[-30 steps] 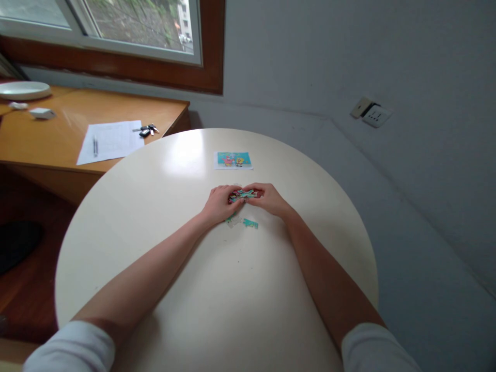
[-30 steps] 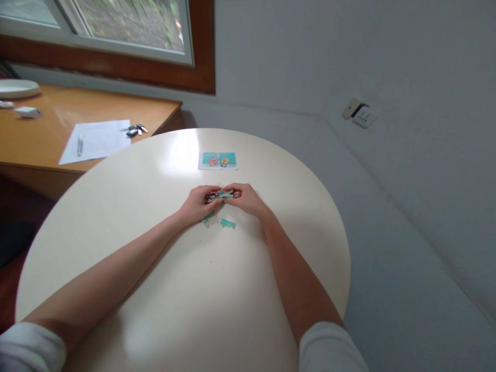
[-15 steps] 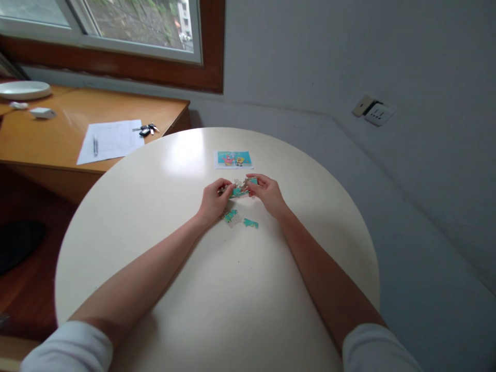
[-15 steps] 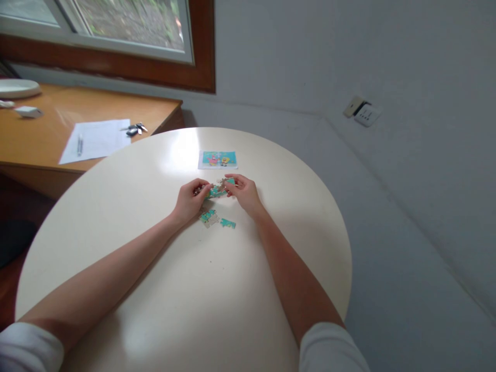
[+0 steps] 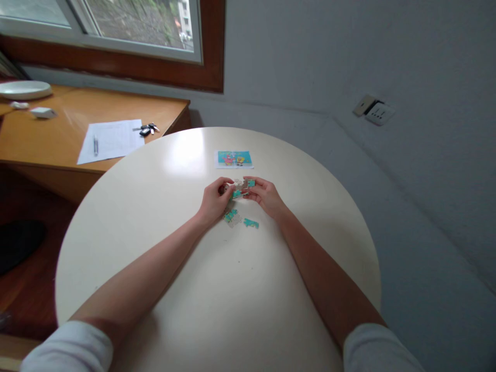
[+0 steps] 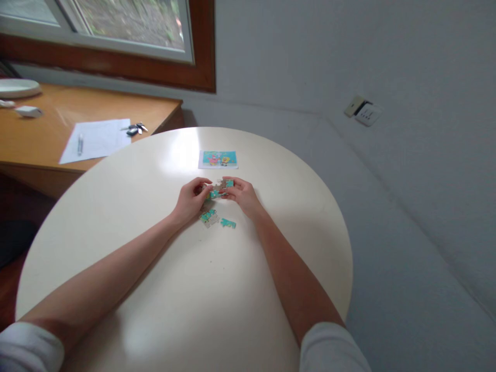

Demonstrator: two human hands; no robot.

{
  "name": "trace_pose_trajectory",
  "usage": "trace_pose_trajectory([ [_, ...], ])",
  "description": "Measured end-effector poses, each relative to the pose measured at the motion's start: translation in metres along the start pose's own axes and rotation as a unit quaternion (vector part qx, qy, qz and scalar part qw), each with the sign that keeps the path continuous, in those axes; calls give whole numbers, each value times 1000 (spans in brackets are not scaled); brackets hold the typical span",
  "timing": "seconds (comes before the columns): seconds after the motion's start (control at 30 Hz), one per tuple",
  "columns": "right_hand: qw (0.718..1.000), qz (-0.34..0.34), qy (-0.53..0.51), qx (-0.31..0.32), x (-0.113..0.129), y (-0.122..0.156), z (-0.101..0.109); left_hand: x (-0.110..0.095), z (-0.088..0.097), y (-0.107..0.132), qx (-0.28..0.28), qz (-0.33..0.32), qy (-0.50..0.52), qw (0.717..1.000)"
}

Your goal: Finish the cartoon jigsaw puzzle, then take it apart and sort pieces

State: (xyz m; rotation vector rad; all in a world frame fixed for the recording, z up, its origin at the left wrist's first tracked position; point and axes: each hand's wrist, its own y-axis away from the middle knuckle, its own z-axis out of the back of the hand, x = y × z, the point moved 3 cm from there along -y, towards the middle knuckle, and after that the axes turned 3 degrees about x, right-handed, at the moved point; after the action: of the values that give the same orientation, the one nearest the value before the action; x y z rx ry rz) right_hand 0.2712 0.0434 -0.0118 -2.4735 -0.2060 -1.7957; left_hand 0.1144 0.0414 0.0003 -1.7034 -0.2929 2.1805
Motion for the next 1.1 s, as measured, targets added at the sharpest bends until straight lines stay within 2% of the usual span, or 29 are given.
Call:
trace_pose_trajectory([
  [0.23, 1000, 8, 27, -2, -4, -2, -1, -5, -3, 2, 34, -19, -13, 999],
  [0.73, 997, 5, 74, 21, 2, 4, -8, -1, 1, 0, -2, 13, -6, 1000],
  [1.1, 996, 14, 89, 3, -2, 1, -5, -2, -1, 1, 30, -8, -36, 999],
])
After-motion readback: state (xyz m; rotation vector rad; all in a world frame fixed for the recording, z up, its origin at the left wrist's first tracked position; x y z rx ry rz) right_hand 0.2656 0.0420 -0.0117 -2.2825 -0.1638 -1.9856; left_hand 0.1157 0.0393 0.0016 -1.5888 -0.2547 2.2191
